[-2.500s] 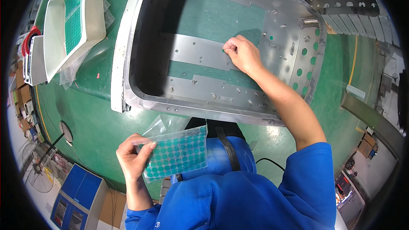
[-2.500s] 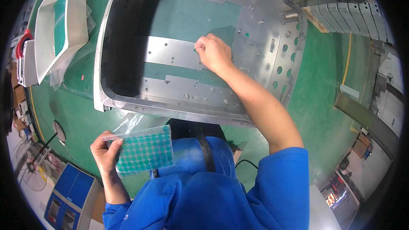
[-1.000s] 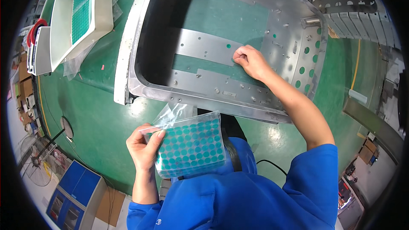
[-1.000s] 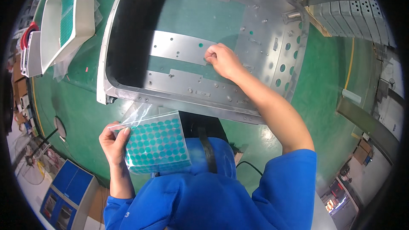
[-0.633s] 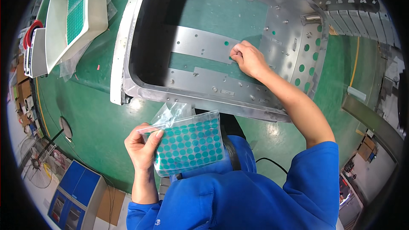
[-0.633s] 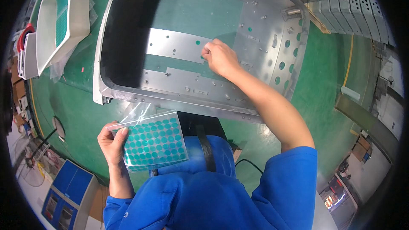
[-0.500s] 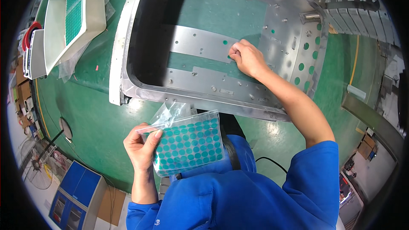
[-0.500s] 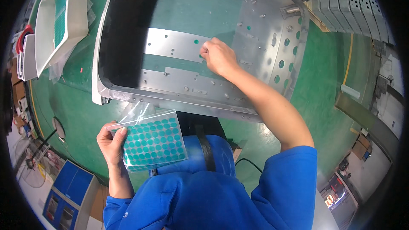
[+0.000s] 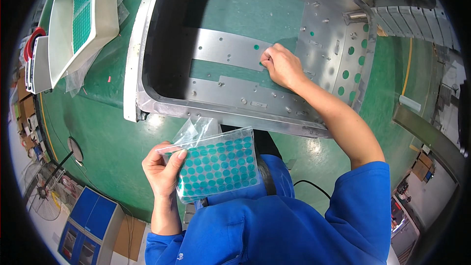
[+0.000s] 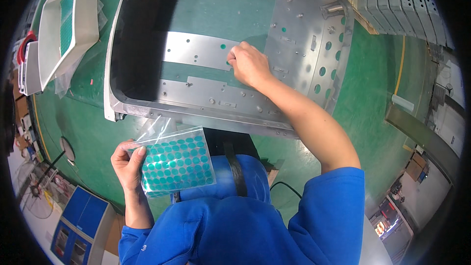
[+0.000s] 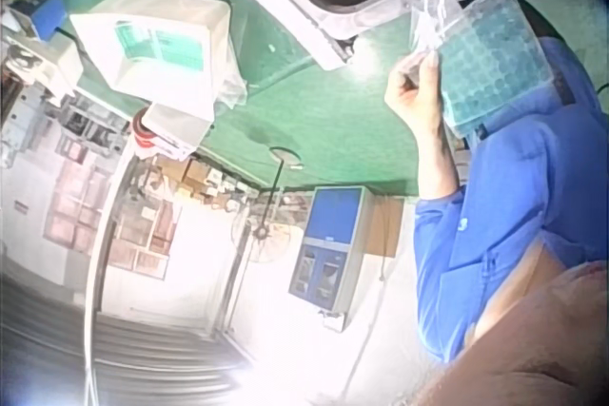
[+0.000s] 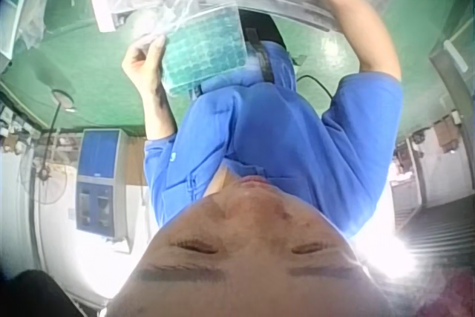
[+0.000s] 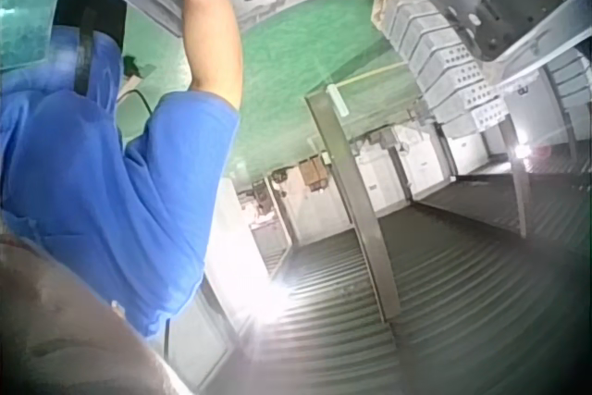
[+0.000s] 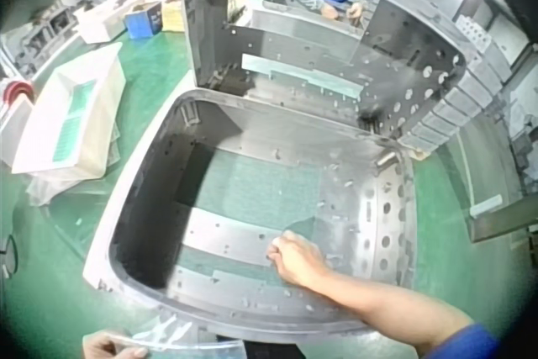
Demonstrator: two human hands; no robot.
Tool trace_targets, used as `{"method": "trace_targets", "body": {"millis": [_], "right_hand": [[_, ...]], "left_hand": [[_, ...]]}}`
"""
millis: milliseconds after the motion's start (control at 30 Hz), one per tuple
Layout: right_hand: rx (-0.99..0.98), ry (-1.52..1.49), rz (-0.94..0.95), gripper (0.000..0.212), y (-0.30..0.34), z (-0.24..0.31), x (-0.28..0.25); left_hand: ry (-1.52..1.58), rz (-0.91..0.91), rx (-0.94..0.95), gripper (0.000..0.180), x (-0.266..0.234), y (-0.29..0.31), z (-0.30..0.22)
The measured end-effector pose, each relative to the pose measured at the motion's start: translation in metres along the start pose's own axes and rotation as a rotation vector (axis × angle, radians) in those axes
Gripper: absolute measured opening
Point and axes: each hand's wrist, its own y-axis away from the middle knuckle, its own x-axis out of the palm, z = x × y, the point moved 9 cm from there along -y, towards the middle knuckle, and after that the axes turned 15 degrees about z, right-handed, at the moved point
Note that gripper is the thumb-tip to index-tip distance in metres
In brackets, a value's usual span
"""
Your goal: Apply green adhesive dots to specific points on metal enclosure panels and assemble components.
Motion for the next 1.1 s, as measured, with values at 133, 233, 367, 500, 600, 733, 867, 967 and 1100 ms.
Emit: {"method": "trace_targets", "body": {"millis": [133, 233, 367, 500, 600, 733, 867, 967, 1100], "right_hand": [[-0.034, 0.011, -0.036, 0.003, 0.001, 0.001, -0.001], [-0.093, -0.013, -0.118, 0.006, 0.004, 0.001, -0.003], [-0.064, -0.231, -0.063, 0.014, -0.003, -0.009, -0.006], [0.074, -0.148, -0.022, 0.018, -0.009, -0.009, -0.015], [0.056, -0.130, -0.121, 0.017, -0.009, -0.009, -0.032], [-0.517, -0.707, 0.217, 0.017, 0.055, 0.128, -0.048], [-0.712, -0.271, 0.338, 0.028, 0.106, 0.196, -0.024], [-0.610, -0.430, 0.378, 0.016, 0.106, 0.189, -0.011], [-0.452, -0.539, 0.457, 0.009, 0.104, 0.177, 0.005]], "left_hand": [[0.002, 0.000, -0.006, 0.010, 0.001, 0.000, 0.000], [0.016, -0.010, -0.007, 0.010, 0.000, 0.000, 0.001], [0.017, -0.029, -0.014, 0.011, -0.003, 0.002, 0.002], [0.014, -0.045, -0.011, 0.011, -0.010, 0.005, 0.002], [0.032, -0.048, 0.032, 0.011, -0.014, 0.010, -0.005], [-0.053, -0.107, 0.027, 0.009, -0.025, 0.017, -0.010], [-0.070, 0.020, 0.178, 0.009, -0.010, 0.016, -0.030], [-0.178, 0.022, 0.202, 0.012, -0.012, 0.018, -0.035], [-0.098, 0.074, 0.138, 0.012, -0.012, 0.017, -0.022]]}}
